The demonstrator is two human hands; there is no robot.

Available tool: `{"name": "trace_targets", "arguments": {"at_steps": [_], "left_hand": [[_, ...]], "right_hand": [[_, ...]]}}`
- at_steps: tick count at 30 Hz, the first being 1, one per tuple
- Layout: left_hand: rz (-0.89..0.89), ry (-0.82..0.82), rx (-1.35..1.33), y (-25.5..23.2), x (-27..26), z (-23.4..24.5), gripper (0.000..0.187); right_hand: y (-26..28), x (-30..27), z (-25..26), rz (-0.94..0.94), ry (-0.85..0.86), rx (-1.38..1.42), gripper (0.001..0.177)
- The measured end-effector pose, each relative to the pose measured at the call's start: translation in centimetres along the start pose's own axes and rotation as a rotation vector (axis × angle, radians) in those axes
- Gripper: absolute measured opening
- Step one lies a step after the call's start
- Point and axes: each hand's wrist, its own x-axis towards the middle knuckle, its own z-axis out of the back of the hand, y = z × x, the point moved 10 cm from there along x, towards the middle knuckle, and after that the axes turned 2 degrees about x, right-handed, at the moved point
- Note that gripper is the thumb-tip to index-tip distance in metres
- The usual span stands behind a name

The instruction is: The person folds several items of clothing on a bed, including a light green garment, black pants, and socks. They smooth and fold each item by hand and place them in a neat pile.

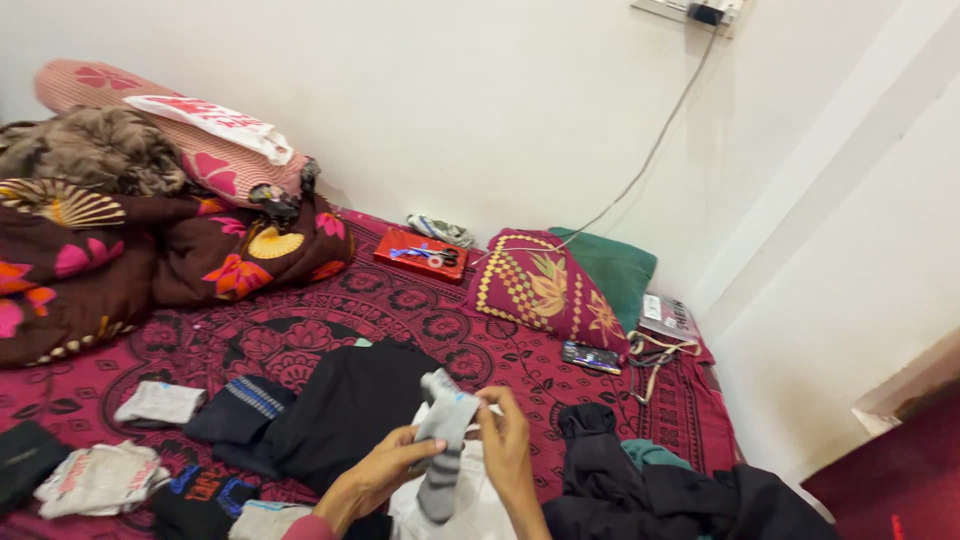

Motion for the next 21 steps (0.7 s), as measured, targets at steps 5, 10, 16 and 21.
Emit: {"name": "trace_targets", "arguments": {"at_steps": [5,10,16,21], "left_hand": [[-0.041,-0.340,0.035,-2.8,-1.6,5.0,0.059],[0.082,-0.530,0.324,-1.4,-4.4,9.0,0.065],[-0.165,-0.458,0.149,-4.0,-5.7,9.6,0.079],[-0.396,-0.347,0.166,-9.2,-5.9,8.0,0.070]], "right_hand": [[-10.1,-2.7,-2.9,-0.637,-0.134,0.292,0.058],[-14.7,-6.0,-8.4,-0.767,-0.046,0.327,0.072],[-10.4,-2.4,-8.6,-0.453,0.056,0.155,0.057],[-1.8,-0.1,-8.8,-0.122,0.216,0.261,0.068]]}}
